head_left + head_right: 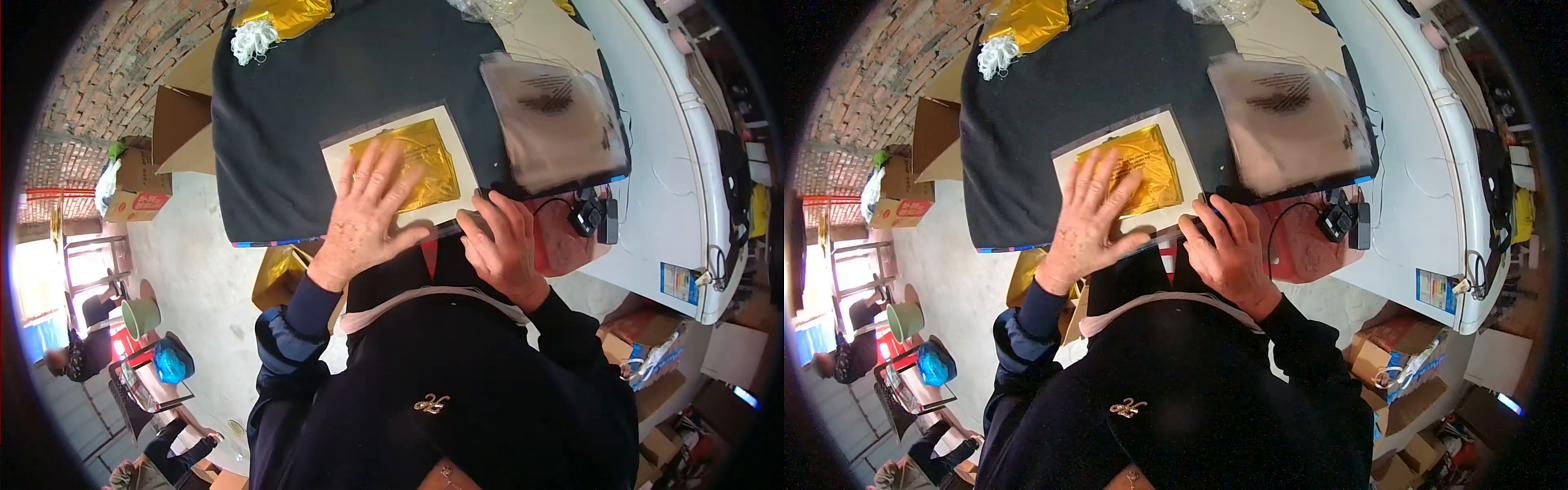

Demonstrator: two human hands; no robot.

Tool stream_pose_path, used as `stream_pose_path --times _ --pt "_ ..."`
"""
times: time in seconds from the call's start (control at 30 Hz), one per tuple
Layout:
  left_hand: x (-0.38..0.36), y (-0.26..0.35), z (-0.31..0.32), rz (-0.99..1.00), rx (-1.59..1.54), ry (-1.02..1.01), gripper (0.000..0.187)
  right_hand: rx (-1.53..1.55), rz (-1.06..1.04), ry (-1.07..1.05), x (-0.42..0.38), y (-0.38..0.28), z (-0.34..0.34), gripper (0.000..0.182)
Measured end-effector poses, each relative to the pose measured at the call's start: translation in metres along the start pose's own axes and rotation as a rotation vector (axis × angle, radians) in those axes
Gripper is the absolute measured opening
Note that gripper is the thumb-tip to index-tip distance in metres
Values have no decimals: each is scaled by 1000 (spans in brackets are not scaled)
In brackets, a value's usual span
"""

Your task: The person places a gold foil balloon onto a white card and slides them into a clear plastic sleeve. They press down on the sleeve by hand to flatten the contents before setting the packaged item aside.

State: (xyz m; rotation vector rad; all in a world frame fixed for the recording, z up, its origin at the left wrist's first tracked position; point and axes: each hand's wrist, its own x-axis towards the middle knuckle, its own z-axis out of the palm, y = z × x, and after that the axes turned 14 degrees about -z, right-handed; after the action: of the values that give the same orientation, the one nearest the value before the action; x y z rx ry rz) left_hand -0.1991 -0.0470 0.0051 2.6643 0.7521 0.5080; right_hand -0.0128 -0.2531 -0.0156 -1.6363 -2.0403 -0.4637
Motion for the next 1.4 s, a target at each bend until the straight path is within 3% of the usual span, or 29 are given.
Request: stream_pose_path --times 0.07,0.3,0.47,0.77,0.9,1.2,1.23,1.4 --pt "-1 3 9 25 -14 -81 84 -9 3 -3 0 1 0 42" --pt "5 14 18 12 50 26 60 -39 42 -52 7 6 -1 55" --pt "9 11 25 50 137 69 52 -17 113 -164 15 6 2 78" --pt "7 8 28 50 130 79 48 16 182 -315 42 14 0 97" --pt "7 7 29 69 119 104 51 16 198 -343 42 17 6 99" --pt "20 11 -3 42 -27 -41 68 34 207 -302 35 23 12 93" --pt "24 8 -9 38 20 -63 59 38 208 -297 36 24 12 93" --pt "43 -10 12 -5 27 -7 49 47 209 -291 37 24 13 93"
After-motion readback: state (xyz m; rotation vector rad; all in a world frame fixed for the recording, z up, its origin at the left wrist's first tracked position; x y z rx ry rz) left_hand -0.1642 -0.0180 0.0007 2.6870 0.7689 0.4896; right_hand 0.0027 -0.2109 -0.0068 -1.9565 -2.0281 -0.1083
